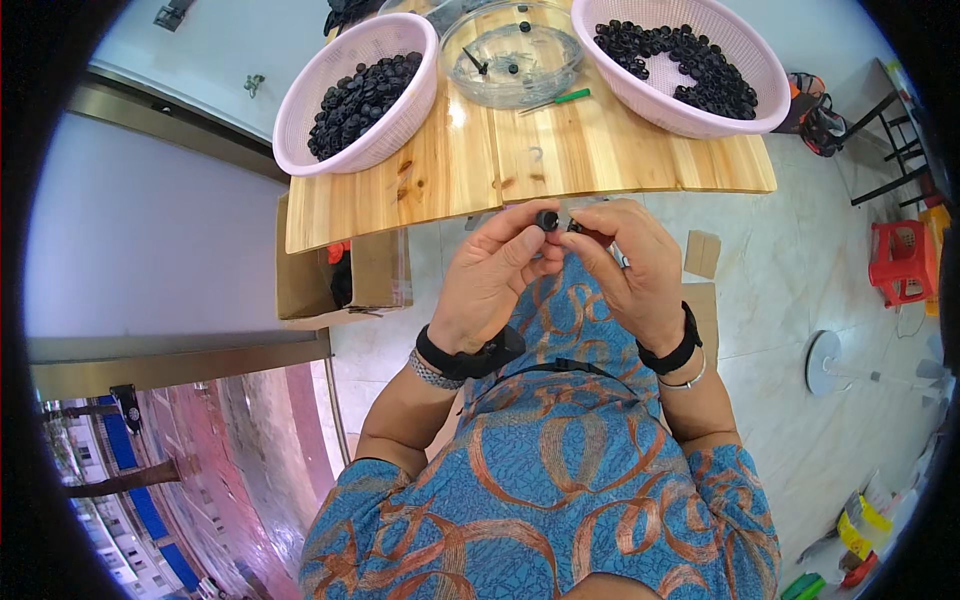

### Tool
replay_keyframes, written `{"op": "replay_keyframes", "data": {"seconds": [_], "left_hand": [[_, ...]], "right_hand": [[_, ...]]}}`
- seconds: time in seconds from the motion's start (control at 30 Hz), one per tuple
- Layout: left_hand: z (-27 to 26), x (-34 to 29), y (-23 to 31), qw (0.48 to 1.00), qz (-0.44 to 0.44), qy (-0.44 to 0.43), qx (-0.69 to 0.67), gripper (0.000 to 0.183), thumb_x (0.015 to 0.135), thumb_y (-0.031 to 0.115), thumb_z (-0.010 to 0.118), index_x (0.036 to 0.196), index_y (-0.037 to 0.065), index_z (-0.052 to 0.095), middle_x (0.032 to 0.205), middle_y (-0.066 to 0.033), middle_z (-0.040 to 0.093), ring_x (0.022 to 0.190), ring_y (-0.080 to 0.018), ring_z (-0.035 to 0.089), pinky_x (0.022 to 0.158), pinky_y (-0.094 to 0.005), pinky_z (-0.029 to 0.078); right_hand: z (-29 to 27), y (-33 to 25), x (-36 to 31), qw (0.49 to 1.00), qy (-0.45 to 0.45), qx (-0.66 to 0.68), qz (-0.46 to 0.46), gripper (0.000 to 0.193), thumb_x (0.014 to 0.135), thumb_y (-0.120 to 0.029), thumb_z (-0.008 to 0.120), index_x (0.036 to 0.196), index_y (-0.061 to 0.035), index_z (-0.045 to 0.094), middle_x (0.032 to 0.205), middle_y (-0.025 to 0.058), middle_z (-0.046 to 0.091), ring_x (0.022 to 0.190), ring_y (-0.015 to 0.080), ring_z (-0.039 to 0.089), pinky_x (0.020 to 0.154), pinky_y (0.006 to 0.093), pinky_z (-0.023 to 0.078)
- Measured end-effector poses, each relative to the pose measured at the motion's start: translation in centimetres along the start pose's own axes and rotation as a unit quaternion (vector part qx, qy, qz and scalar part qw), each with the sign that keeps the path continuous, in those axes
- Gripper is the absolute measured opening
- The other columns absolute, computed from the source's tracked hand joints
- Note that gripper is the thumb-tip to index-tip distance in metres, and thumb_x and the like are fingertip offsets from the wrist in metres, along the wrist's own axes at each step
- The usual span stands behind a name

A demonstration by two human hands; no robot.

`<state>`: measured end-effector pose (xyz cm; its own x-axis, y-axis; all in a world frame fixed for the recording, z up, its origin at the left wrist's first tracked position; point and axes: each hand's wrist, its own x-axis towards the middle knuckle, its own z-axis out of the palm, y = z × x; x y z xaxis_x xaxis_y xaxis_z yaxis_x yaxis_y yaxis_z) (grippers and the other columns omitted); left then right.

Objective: Manually assembling or checking black plastic shoe components at a wooden table.

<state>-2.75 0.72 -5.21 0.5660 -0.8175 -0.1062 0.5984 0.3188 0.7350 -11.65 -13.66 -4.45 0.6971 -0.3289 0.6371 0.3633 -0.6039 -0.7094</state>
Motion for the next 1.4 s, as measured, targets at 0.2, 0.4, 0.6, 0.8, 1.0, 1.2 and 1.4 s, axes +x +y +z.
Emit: {"op": "replay_keyframes", "data": {"seconds": [0.2,0.4,0.6,0.8,1.0,1.2,1.4], "left_hand": [[0.2,-0.2,0.0,0.998,0.019,0.0,0.057,0.029,0.09,0.008,0.048,0.117,-0.001,0.051,0.097,-0.0063,0.059,0.082,-0.0105,0.058,0.076,-0.0248,0.05],[0.8,-0.3,0.0,0.999,0.015,0.006,0.051,0.029,0.091,0.009,0.048,0.118,-0.001,0.051,0.099,-0.0062,0.059,0.082,-0.0107,0.058,0.076,-0.0249,0.05],[0.8,-0.1,0.2,1.0,-0.015,0.015,0.015,0.029,0.09,0.008,0.048,0.118,0.001,0.05,0.102,-0.0062,0.059,0.086,-0.0112,0.057,0.077,-0.0245,0.05],[0.7,0.0,0.0,1.0,-0.01,0.017,0.0,0.028,0.089,0.005,0.05,0.116,0.003,0.051,0.101,-0.0055,0.059,0.089,-0.0113,0.057,0.077,-0.0236,0.049],[0.7,0.0,-0.1,1.0,-0.004,0.016,0.022,0.028,0.087,0.003,0.052,0.115,0.002,0.052,0.097,-0.0047,0.058,0.089,-0.0114,0.057,0.077,-0.0227,0.049],[1.2,-0.1,0.0,0.998,0.003,0.028,0.057,0.029,0.086,0.002,0.052,0.116,0.0,0.051,0.096,-0.0051,0.058,0.087,-0.0116,0.057,0.077,-0.0236,0.049],[0.9,-0.2,-0.1,0.999,0.018,0.016,0.045,0.031,0.086,0.002,0.053,0.116,-0.002,0.05,0.103,-0.0086,0.058,0.091,-0.0139,0.057,0.079,-0.0253,0.049]], "right_hand": [[-0.2,-0.5,0.1,0.998,-0.019,-0.052,-0.017,0.02,0.072,-0.008,0.067,0.088,-0.0028,0.058,0.081,0.0102,0.06,0.072,0.0266,0.057,0.063,0.0329,0.046],[-0.4,-1.0,0.3,0.994,-0.016,-0.103,-0.04,0.018,0.071,-0.007,0.066,0.086,-0.0037,0.057,0.077,0.0088,0.059,0.071,0.0255,0.057,0.061,0.033,0.045],[-0.5,-1.2,0.3,0.995,-0.018,-0.101,-0.022,0.018,0.071,-0.008,0.066,0.085,-0.0043,0.057,0.076,0.0083,0.058,0.072,0.025,0.056,0.06,0.0331,0.044],[-0.8,-1.2,0.2,0.992,-0.02,-0.119,-0.023,0.018,0.07,-0.009,0.066,0.085,-0.0047,0.057,0.075,0.0077,0.057,0.071,0.0246,0.056,0.06,0.0331,0.044],[-0.8,-1.0,0.1,0.992,-0.034,-0.122,-0.025,0.018,0.071,-0.009,0.066,0.085,-0.0049,0.056,0.077,0.008,0.057,0.073,0.0246,0.056,0.062,0.0334,0.045],[-0.9,-0.9,0.0,0.989,-0.042,-0.138,-0.031,0.02,0.071,-0.01,0.066,0.087,-0.0049,0.056,0.078,0.008,0.057,0.075,0.0245,0.057,0.063,0.0331,0.045],[-1.1,-1.2,0.0,0.987,-0.051,-0.148,-0.035,0.019,0.072,-0.011,0.065,0.087,-0.0051,0.055,0.078,0.0075,0.056,0.075,0.024,0.056,0.062,0.0331,0.045]]}}
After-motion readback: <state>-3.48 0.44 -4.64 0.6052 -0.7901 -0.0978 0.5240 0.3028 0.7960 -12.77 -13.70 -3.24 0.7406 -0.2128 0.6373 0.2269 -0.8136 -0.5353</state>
